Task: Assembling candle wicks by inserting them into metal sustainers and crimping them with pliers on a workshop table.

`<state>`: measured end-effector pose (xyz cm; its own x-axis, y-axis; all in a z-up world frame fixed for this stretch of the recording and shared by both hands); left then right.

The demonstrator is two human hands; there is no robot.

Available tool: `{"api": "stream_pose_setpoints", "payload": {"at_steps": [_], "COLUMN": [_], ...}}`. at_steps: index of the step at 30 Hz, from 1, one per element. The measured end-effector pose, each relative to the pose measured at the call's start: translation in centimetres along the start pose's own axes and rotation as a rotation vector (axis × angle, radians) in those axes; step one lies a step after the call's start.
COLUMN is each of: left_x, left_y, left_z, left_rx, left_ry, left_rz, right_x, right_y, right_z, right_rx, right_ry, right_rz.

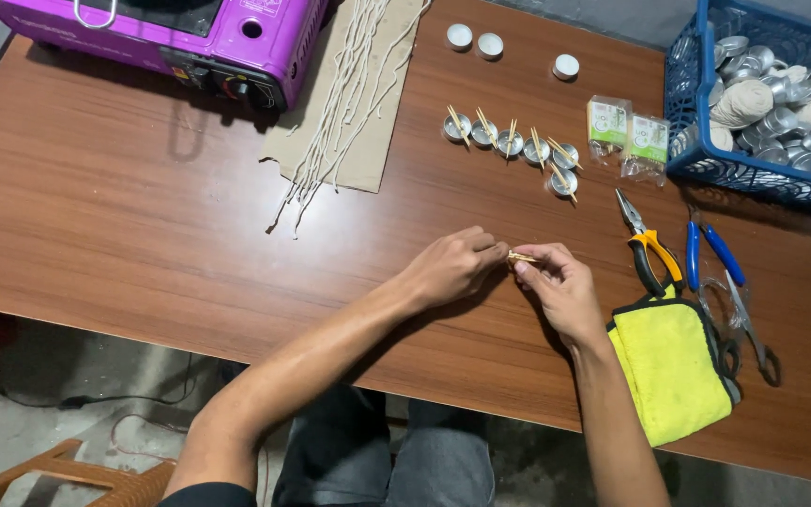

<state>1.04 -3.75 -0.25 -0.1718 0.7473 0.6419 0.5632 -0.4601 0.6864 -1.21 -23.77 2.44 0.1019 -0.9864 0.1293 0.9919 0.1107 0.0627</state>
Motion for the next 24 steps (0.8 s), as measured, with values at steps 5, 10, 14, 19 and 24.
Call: {"api": "stream_pose_setpoints", "payload": {"at_steps": [5,10,14,19,24], "left_x": [0.6,0.4,-0.6,0.4,0.3], "left_y": [0.3,0.3,-0.2,0.4,0.3], "left_z": [-0.3,-0.1,1.1,0.3,0.1], "left_rx": [0.065,0.11,0.128,0.152,0.14], "left_ry": [-0.068,-0.171,-0.184,-0.202,-0.155], "left_rz": [0.038,0.078,0.102,0.106,0.118], "right_x": [0.3,0.5,0.4,0.7,0.8], "right_y": [0.3,0.0,0.2,0.5,0.5], "right_z": [-1.3,-1.3,-0.4,-0.8,-0.9], "right_rx": [-0.011,-0.043,-0.065,-0.062,-0.078], "right_ry": [-0.023,-0.034,0.019,0.029,0.001], "right_rz": [0.008,0.01,0.051,0.071,0.032]}}
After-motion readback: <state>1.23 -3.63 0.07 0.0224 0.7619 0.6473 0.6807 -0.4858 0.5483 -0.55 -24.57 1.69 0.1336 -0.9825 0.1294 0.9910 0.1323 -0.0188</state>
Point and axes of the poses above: each hand's wrist, its own y-axis towards the middle knuckle, its own x-axis out of the back of the hand, z = x × y, the point moved 1 cm from there along y, towards the middle knuckle, and after that the axes turned 1 degree about y, right-handed, at the moved point
